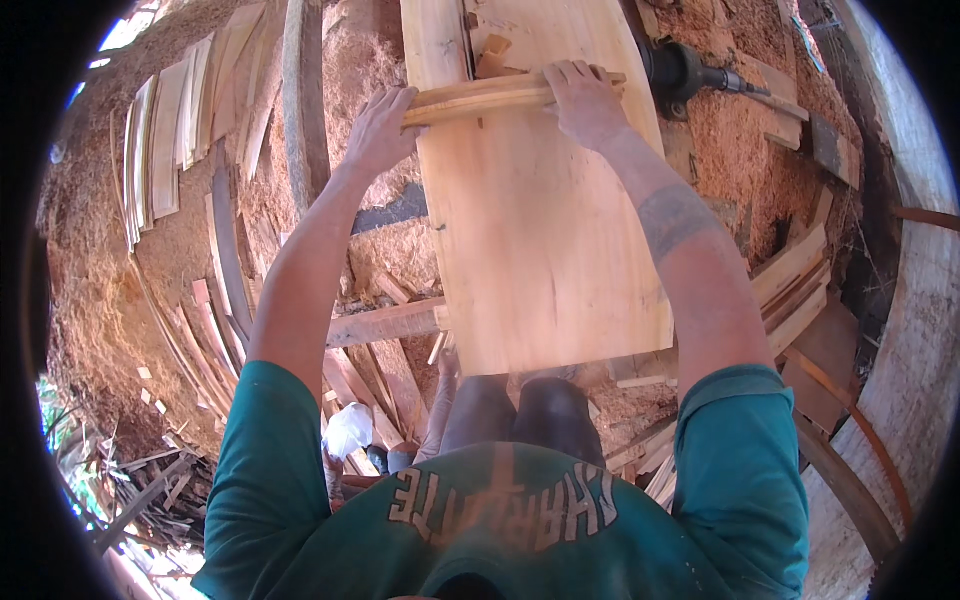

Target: The person cuts small pieces of wood using a circular saw embedded in a table, repeatedly pushing the wood through the blade by hand and then gathering the cut pieces into a bundle.

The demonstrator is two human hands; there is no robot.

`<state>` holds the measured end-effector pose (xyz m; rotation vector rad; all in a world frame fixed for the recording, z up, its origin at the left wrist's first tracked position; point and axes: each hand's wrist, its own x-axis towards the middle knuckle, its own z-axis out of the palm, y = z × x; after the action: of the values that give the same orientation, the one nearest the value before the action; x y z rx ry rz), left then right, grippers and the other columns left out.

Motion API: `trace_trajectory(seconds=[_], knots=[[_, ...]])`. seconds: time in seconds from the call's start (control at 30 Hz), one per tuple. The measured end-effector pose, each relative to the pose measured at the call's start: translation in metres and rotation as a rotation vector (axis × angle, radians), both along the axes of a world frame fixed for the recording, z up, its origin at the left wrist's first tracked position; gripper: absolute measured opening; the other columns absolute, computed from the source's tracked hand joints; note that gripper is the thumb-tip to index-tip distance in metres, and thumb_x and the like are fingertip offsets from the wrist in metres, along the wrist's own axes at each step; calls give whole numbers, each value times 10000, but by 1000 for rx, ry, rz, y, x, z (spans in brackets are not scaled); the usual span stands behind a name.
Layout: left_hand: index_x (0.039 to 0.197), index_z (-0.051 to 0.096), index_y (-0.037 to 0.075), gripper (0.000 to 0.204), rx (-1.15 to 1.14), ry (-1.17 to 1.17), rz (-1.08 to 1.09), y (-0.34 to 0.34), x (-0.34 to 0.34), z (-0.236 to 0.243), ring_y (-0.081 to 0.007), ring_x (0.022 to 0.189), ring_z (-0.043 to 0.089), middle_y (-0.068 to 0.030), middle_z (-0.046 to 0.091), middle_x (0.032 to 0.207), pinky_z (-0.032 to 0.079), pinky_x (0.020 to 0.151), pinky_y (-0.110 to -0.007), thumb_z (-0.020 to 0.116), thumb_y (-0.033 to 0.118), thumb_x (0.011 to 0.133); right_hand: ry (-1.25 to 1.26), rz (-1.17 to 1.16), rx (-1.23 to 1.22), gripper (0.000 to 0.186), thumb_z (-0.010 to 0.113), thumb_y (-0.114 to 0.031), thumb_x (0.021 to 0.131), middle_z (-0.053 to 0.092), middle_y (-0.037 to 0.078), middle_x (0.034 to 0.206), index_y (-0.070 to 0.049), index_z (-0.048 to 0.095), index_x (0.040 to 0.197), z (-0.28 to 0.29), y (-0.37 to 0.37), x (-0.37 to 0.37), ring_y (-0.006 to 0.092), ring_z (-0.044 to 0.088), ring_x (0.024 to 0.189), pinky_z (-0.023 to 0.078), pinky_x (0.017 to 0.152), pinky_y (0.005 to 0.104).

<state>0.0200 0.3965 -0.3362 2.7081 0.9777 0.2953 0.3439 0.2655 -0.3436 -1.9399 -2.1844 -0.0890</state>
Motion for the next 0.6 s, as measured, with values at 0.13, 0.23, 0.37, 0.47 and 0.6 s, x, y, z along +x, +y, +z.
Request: trace_trajectory(seconds=[0.13, 0.23, 0.37, 0.47, 0.6], knots=[[1359, 551, 20, 613, -25, 30, 18, 4, 4, 3, -342, 1212, 566, -127, 639, 1257, 443, 1070, -466, 797, 244, 844, -4, -5, -13, 544, 775, -265, 869, 606, 105, 1306, -57, 553, 1320, 1, 6, 3, 297, 541, 1272, 414, 1080, 474], [1361, 552, 28, 611, -26, 32, 31, 8, 6, 5, -335, 1207, 563, -120, 637, 1265, 439, 1076, -460, 794, 248, 845, -7, -2, -3, 545, 777, -265, 867, 606, 103, 1306, -58, 554, 1319, 0, 12, 5, 297, 541, 1268, 416, 1077, 473], [1357, 555, 37, 606, -21, 23, 37, 15, 5, 1, -335, 1204, 563, -115, 637, 1264, 436, 1078, -465, 794, 249, 842, 6, -4, -13, 543, 780, -257, 866, 603, 101, 1310, -62, 554, 1320, 2, 20, 4, 297, 542, 1264, 416, 1073, 474], [1354, 558, 47, 603, 10, -3, 33, 21, 7, -2, -332, 1213, 562, -111, 637, 1281, 434, 1081, -472, 795, 251, 839, 2, -16, -21, 545, 781, -253, 867, 601, 102, 1312, -59, 552, 1322, 2, 25, 4, 298, 542, 1265, 416, 1072, 474], [1360, 554, 56, 605, -3, 14, 25, 30, 11, -3, -329, 1229, 561, -102, 637, 1310, 436, 1082, -474, 798, 242, 838, -6, -10, -6, 544, 776, -247, 872, 602, 103, 1308, -55, 548, 1327, 0, 32, 9, 300, 543, 1262, 418, 1067, 474]])
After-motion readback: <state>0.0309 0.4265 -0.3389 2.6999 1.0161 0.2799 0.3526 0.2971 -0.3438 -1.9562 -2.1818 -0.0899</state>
